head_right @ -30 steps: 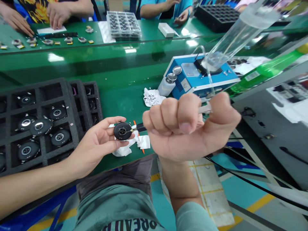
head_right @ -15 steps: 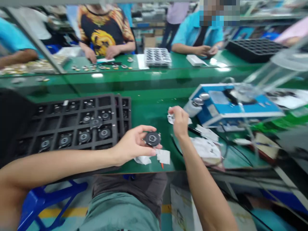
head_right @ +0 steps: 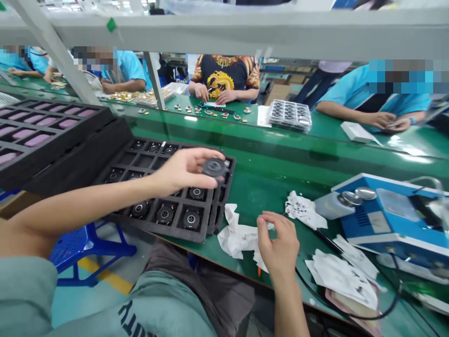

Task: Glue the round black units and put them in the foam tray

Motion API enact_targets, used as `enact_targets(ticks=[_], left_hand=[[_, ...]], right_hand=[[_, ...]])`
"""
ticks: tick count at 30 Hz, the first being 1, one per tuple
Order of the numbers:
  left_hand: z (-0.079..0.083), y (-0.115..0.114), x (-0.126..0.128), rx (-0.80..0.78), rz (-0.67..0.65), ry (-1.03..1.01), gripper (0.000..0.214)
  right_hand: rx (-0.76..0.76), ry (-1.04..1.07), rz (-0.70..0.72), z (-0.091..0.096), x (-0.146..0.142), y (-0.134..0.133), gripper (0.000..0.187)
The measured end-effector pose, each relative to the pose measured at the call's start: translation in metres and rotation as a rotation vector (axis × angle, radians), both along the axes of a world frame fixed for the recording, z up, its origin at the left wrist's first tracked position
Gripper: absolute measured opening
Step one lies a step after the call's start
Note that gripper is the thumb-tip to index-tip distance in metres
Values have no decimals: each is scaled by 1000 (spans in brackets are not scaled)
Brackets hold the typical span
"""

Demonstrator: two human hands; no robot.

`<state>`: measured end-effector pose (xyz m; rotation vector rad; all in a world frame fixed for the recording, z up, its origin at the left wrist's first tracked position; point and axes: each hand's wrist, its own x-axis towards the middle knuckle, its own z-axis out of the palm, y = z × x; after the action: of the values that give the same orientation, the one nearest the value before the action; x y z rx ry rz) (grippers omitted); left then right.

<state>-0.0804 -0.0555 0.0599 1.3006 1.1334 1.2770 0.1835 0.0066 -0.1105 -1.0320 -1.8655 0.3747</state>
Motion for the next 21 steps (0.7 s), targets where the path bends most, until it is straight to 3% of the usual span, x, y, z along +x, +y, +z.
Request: enact_targets(ticks=[2,5,8,13,18,21], left_hand=[[3,-15,-51,46,223,263,63],[-6,-34,-121,12,520,624,57],[-25,-38,-169,-4,615,696,53],[-44,-20,-193,-17,609,806,48],[-48,-14,-197,-43,535,888,49],[-48,-19,-199,-60,528,903,60]], right_hand=[[-9,25,-7,6,2,-13,23],[-15,35,36,18,-2,-21,21],[-3,22,117,33,-17,-22,18],[3,-64,252,58,-60,-21,25],[-25,-169,408,84,-116,-10,58],[-83,-278,482,94,-145,2,73]])
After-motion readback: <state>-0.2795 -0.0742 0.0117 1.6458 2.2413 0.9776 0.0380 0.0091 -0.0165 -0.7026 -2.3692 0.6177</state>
